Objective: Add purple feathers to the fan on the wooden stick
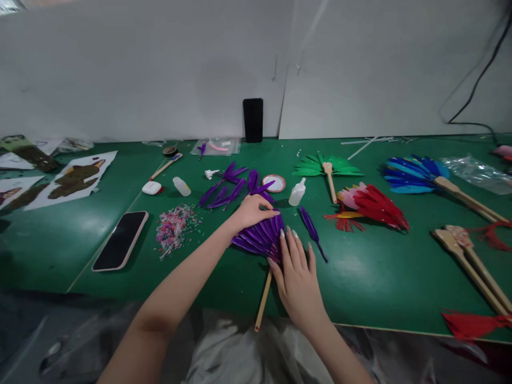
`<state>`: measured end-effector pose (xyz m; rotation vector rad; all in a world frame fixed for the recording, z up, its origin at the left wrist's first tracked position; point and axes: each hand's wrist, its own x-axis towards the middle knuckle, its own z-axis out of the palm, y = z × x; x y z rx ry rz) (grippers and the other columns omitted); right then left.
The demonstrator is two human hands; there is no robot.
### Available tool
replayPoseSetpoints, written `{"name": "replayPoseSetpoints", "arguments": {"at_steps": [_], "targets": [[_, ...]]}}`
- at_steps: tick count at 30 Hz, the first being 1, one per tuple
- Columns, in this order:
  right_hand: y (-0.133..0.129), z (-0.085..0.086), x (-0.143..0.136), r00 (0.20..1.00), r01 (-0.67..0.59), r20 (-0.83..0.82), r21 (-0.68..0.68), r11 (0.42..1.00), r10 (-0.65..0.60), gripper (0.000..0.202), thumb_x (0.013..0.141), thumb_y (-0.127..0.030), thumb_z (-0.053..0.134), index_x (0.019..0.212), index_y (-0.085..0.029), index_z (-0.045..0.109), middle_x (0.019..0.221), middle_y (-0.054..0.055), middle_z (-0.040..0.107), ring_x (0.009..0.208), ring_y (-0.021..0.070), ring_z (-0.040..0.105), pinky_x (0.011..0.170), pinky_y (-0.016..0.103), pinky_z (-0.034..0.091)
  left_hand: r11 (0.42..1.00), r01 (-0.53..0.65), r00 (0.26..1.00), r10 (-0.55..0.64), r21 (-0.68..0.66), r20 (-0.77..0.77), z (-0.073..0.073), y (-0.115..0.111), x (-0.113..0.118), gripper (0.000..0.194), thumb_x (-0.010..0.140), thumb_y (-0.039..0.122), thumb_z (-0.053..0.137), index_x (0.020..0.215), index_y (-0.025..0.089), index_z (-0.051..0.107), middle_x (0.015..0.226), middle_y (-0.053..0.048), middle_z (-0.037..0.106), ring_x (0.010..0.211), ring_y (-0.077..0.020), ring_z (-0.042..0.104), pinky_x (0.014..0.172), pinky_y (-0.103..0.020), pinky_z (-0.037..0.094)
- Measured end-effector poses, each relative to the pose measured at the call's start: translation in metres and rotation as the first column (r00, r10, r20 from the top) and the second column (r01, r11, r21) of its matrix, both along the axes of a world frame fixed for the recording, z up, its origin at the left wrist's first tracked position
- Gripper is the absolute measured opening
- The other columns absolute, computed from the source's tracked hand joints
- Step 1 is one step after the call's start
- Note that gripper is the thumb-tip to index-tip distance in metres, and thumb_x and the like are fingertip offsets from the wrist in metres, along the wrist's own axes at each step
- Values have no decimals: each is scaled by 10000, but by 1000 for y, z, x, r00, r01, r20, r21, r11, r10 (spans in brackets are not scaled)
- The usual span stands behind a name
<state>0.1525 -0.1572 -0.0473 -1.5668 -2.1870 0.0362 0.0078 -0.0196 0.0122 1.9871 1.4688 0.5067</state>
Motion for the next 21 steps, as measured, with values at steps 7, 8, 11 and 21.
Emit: {"name": "replayPoseSetpoints", "arguments": {"at_steps": [7, 8, 11, 21], "targets": [[0, 0, -1, 1000, 10, 25, 7, 1000, -10, 552, 984, -379, 256, 1429, -58, 316, 1489, 165, 322, 1370, 273, 283, 1098, 505, 177, 999, -39, 996, 40, -20, 82, -4, -4, -7, 181, 725, 337, 698, 663, 168, 689, 805, -44, 693, 889, -222, 613, 935, -362, 372], [0, 0, -1, 1000, 7, 25, 4, 1000, -7, 549, 984, -377, 255, 1424, -56, 325, 1487, 167, 324, 1368, 276, 288, 1098, 505, 177, 999, -46, 994, 49, -28, 95, -6, -4, -8, 183, 725, 338, 696, 660, 167, 682, 801, -45, 691, 879, -222, 613, 916, -359, 384], [-1, 1, -2, 1000, 4, 10, -5, 1000, -4, 547, 983, -375, 253, 1438, -75, 299, 1484, 166, 333, 1364, 279, 295, 1094, 515, 181, 996, -63, 988, 71, -61, 140, -8, -6, -10, 187, 738, 339, 670, 683, 160, 662, 815, -53, 683, 840, -216, 611, 827, -336, 425], [16, 11, 20, 923, 43, -373, -156, 987, -99, 470, 962, -362, 322, 1307, -82, 475, 1257, 186, 549, 1183, 265, 483, 989, 456, 383, 988, 12, 956, 34, -156, 291, -14, -9, -11, 142, 763, 296, 610, 724, 165, 574, 738, -3, 615, 765, -166, 591, 729, -279, 437]]}}
